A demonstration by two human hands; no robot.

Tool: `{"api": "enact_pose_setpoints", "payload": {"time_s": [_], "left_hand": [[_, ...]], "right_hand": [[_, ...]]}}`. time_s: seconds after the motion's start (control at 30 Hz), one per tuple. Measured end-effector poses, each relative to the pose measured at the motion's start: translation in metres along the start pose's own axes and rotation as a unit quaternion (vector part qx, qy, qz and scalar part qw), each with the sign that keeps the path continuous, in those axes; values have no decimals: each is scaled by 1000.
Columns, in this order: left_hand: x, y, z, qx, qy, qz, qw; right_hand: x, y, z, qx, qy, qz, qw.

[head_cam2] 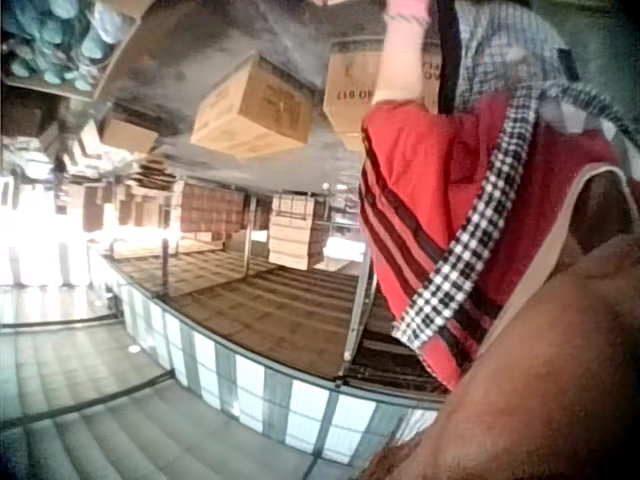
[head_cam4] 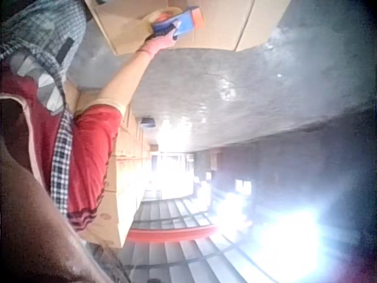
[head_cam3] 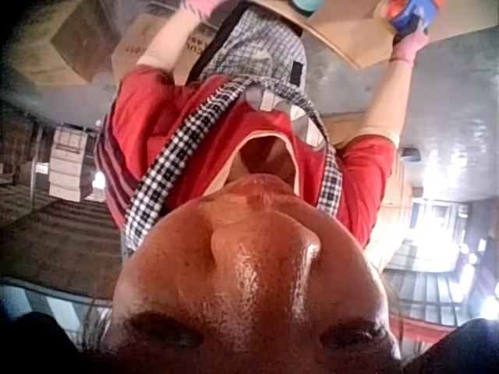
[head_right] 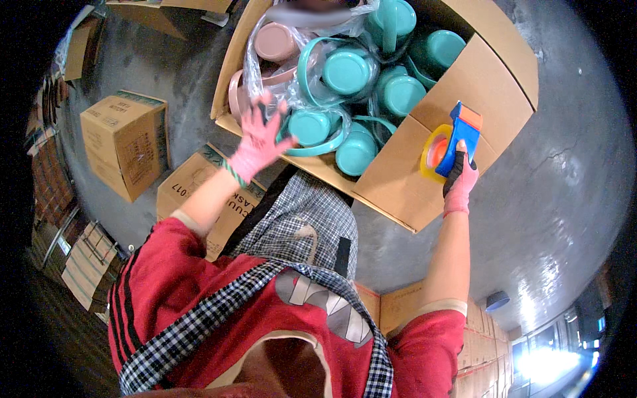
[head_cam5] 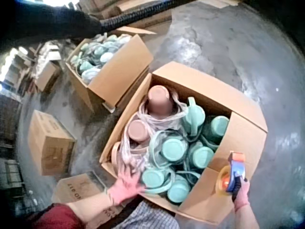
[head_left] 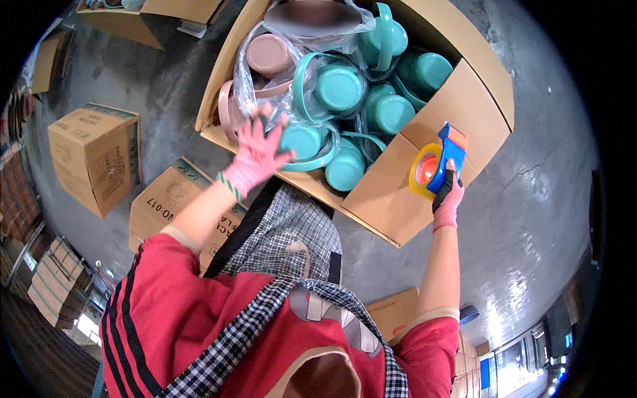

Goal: The person arranges plastic cups inside open cardboard boxes, then folds the flaps and seals each box with a handheld tape dispenser. The process is repeated across multiple boxes in a warehouse setting.

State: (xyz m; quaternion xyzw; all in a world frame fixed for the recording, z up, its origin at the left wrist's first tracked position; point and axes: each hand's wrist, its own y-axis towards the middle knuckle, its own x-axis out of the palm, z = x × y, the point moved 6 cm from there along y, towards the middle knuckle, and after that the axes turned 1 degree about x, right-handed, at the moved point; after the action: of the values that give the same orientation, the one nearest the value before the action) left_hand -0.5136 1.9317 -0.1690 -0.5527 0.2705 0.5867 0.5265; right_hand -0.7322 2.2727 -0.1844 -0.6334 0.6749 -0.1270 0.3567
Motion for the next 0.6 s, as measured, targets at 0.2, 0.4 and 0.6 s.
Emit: {"api": "enact_pose_setpoints", "payload": {"time_s": [0.2,0.4,0.6], "left_hand": [[73,-13,24,115,121,-115,979],[4,44,-58,-153,134,-75,976],[22,40,-53,-278,-54,53,958]], "right_hand": [[2,5,-6,0,0,5,1000],[6,-6,-9,-1,-6,-6,1000],[0,3,-4,20,-1,-5,1000]]}}
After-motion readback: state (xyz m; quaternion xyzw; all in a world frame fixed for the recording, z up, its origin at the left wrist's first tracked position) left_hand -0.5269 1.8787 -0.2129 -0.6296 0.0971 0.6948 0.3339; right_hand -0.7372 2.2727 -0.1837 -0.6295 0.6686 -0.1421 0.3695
